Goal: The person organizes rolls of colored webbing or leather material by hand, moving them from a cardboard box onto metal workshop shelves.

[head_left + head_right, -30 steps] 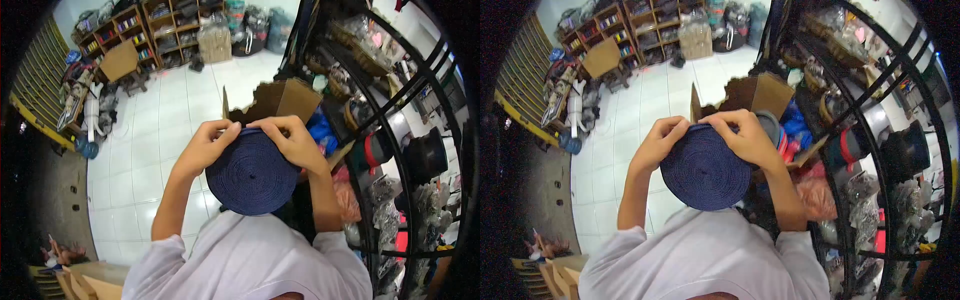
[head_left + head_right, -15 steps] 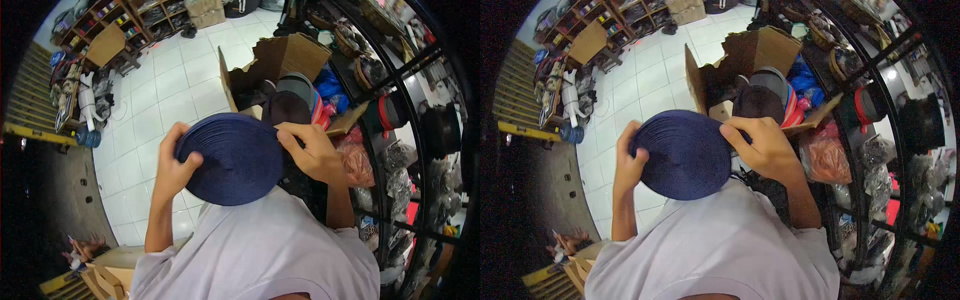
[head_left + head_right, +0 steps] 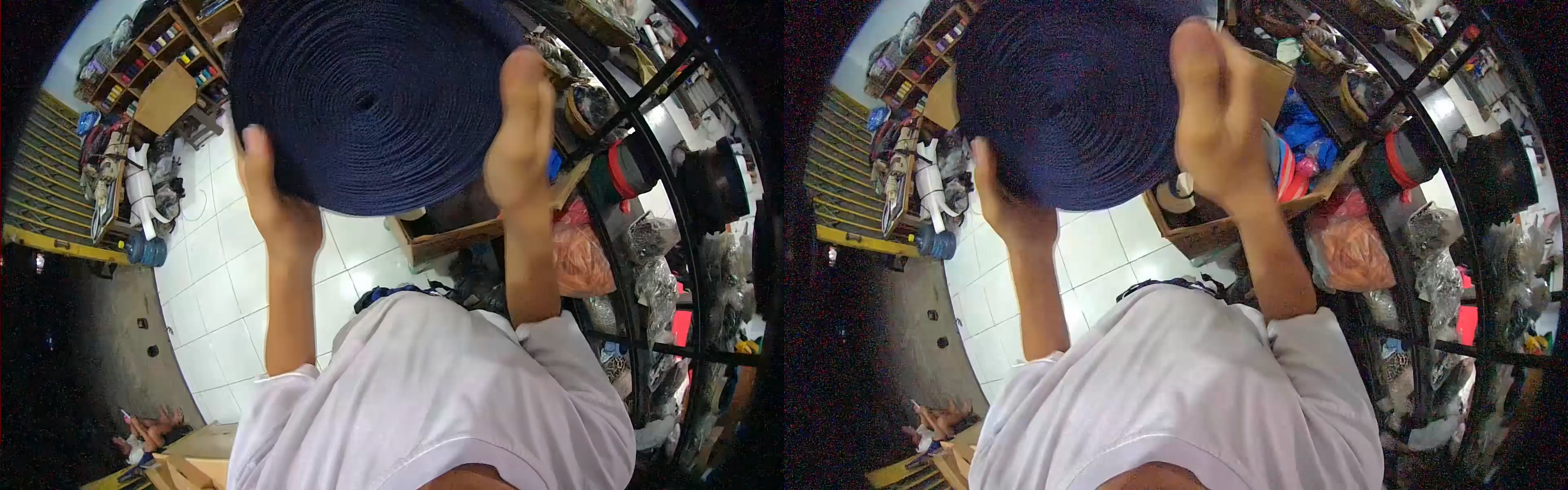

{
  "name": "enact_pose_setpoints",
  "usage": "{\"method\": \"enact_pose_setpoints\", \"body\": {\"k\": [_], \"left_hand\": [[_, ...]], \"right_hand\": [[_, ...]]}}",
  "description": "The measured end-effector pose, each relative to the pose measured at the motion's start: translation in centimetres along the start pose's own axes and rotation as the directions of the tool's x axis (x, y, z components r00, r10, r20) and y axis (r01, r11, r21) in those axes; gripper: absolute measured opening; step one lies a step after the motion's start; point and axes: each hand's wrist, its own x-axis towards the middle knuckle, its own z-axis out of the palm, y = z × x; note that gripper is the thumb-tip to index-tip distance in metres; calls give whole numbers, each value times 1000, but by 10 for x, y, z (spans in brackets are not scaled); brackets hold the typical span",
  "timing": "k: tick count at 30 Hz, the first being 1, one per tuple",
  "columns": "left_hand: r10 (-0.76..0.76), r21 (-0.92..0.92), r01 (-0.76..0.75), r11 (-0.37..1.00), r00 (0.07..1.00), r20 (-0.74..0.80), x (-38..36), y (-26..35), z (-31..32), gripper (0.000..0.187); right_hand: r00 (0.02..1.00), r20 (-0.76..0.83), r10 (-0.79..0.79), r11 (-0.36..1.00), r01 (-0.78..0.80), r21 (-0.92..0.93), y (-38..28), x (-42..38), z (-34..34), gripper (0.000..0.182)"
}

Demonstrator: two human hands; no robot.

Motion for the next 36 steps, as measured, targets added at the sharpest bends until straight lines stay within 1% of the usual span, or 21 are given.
{"method": "enact_pose_setpoints", "body": {"k": [1,3,4,5,6,7,8,10,12,13,16,20,23,24,26,28,29,31,32,34,36], "left_hand": [[-22,67,10,998,982,185,14,9,-3,50],[-63,190,-47,981,842,536,42,27,-8,43],[-57,184,-79,980,771,635,56,31,-3,43],[-33,315,-214,925,778,627,58,36,16,48],[-7,435,-337,835,784,621,56,40,36,55],[16,393,-406,825,712,702,53,40,48,50],[6,430,-581,691,599,801,58,37,55,40],[18,451,-503,738,682,731,53,26,62,33],[25,404,-408,818,728,685,37,18,66,25],[-11,421,-371,828,740,673,27,17,68,25],[-180,493,-234,838,735,654,-1,0,62,27],[-404,556,-128,821,558,725,-24,-26,59,30],[-409,536,-171,826,472,781,-35,-37,74,32],[-412,528,-178,831,440,798,-38,-41,80,33],[-502,588,-138,797,389,772,-45,-46,88,30],[-359,480,-214,851,430,828,-58,-62,93,28],[-408,521,-192,832,427,807,-60,-58,97,27],[-378,512,-184,839,479,792,-68,-58,97,26],[-358,506,-174,845,520,776,-72,-59,96,25],[-302,520,-166,838,652,695,-82,-64,91,28],[-317,596,-148,789,732,602,-96,-76,83,32]], "right_hand": [[990,-117,-77,993,67,-95,10,10,2,49],[974,135,181,978,-192,77,-30,47,-38,47],[943,266,201,979,-202,-26,-31,54,-44,48],[890,389,236,971,-200,-133,-33,60,-49,49],[893,380,240,969,-200,-143,-42,63,-48,49],[850,503,155,981,-73,-180,-54,66,-42,48],[780,622,77,978,61,-197,-61,68,-40,47],[791,610,55,984,59,-166,-64,75,-46,44],[837,502,217,929,-20,-369,-72,68,-61,40],[856,484,182,895,60,-442,-75,64,-69,37],[887,384,258,817,12,-576,-83,34,-92,46],[838,347,422,648,-11,-761,-83,-15,-143,44],[651,372,661,714,-394,-579,-85,-18,-170,25],[653,352,671,702,-407,-584,-86,-23,-176,25],[826,237,511,716,-256,-649,-88,-40,-188,24],[813,214,541,641,-234,-731,-91,-49,-208,24],[771,193,606,603,-288,-744,-95,-51,-215,25],[583,78,808,452,-532,-716,-111,-54,-220,25],[588,58,807,444,-538,-716,-117,-63,-220,25],[746,22,665,608,-525,-595,-114,-86,-221,26],[780,-5,626,641,-518,-566,-98,-102,-223,26]]}}
